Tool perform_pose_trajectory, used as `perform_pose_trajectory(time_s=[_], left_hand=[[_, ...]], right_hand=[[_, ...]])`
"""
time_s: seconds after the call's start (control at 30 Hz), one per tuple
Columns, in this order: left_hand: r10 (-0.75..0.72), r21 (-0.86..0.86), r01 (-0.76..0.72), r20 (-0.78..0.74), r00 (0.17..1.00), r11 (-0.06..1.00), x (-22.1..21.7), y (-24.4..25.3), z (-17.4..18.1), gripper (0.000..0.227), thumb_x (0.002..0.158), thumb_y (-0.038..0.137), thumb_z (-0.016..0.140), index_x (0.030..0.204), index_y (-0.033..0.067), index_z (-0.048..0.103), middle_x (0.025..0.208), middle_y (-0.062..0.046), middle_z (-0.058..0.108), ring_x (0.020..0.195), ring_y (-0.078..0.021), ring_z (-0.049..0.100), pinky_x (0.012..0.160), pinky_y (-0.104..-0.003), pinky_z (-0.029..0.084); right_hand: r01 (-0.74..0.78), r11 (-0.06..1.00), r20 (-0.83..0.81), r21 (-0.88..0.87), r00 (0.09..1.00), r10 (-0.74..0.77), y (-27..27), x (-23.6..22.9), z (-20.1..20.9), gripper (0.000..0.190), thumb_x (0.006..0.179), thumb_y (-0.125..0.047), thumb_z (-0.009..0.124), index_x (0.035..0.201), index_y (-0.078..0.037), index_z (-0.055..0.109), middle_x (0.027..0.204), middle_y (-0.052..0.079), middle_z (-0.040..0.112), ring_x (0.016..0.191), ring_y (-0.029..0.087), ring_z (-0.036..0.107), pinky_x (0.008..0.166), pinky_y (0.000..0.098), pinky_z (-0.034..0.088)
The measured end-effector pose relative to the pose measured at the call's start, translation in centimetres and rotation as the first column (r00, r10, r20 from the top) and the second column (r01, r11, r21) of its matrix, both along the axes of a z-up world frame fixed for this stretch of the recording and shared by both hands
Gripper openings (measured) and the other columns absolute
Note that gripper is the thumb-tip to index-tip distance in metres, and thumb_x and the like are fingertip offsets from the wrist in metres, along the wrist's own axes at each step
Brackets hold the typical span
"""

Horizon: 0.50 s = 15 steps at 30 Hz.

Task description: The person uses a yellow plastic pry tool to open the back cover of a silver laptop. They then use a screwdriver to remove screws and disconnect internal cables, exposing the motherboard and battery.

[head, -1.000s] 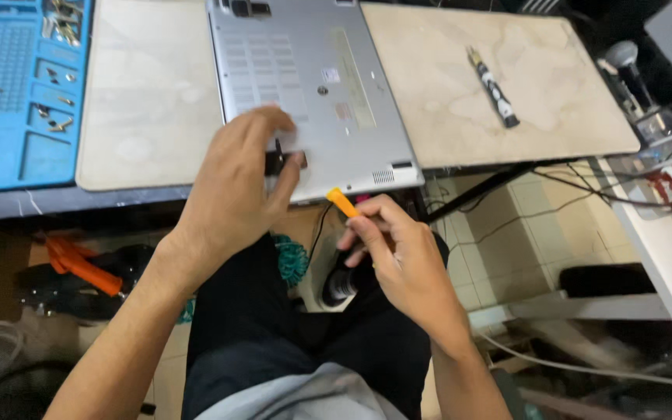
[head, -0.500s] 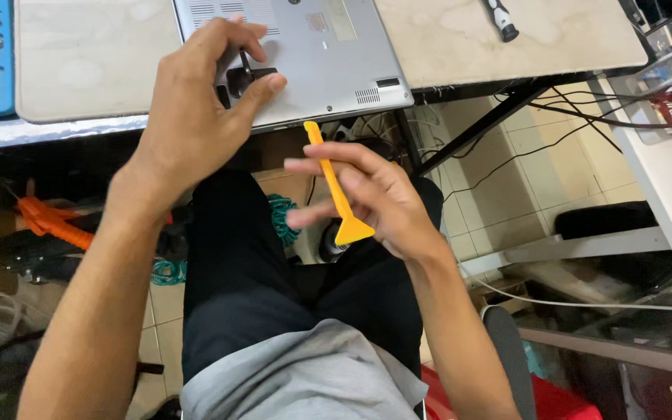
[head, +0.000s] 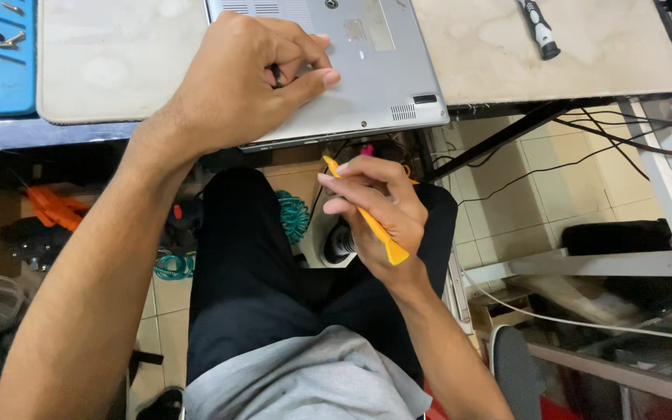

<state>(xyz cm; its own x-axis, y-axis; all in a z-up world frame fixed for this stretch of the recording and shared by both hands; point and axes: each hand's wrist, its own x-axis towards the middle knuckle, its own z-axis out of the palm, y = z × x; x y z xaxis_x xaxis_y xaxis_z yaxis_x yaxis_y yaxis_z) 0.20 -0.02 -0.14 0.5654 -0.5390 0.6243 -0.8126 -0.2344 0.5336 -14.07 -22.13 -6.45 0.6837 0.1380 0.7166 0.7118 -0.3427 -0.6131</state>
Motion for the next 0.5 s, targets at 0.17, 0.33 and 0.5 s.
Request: perform_pose_trajectory(time_s=[0.17, 0.33, 0.5], left_hand=[[-0.005, -0.020, 0.005, 0.008, 1.000, 1.000, -0.1, -0.1, 0.2, 0.069, 0.119, 0.002, 0.085, 0.072, 0.0060, 0.034, 0.101, -0.014, 0.087, 0.126, -0.0325, 0.088, 0.102, -0.037, 0.068], [0.015, -0.009, -0.016, -0.019, 1.000, 1.000, -0.4, -0.1, 0.2, 0.070, 0.119, 0.002, 0.084, 0.074, 0.0067, 0.031, 0.098, -0.012, 0.086, 0.132, -0.0341, 0.087, 0.095, -0.033, 0.067], [0.010, -0.021, -0.009, 0.030, 1.000, 1.000, -0.2, -0.1, 0.0, 0.064, 0.118, 0.001, 0.084, 0.072, 0.0048, 0.039, 0.109, -0.015, 0.088, 0.128, -0.0344, 0.087, 0.099, -0.036, 0.068]], right_hand=[[0.099, 0.994, 0.017, -0.050, 0.995, -0.098, 0.2, -0.5, 0.4, 0.019, 0.103, 0.010, 0.086, 0.115, -0.004, 0.078, 0.119, 0.018, 0.081, 0.111, 0.029, 0.084, 0.107, 0.0371, 0.070], [0.167, 0.985, 0.124, -0.039, 0.979, -0.161, 0.8, -0.1, -0.2, 0.019, 0.107, 0.009, 0.082, 0.119, -0.004, 0.078, 0.117, 0.018, 0.086, 0.109, 0.028, 0.089, 0.099, 0.0363, 0.075], [0.114, 0.993, 0.114, -0.039, 0.988, -0.109, 1.1, 0.6, 0.1, 0.018, 0.112, 0.012, 0.073, 0.125, 0.003, 0.081, 0.132, 0.023, 0.082, 0.113, 0.030, 0.090, 0.112, 0.0383, 0.072]])
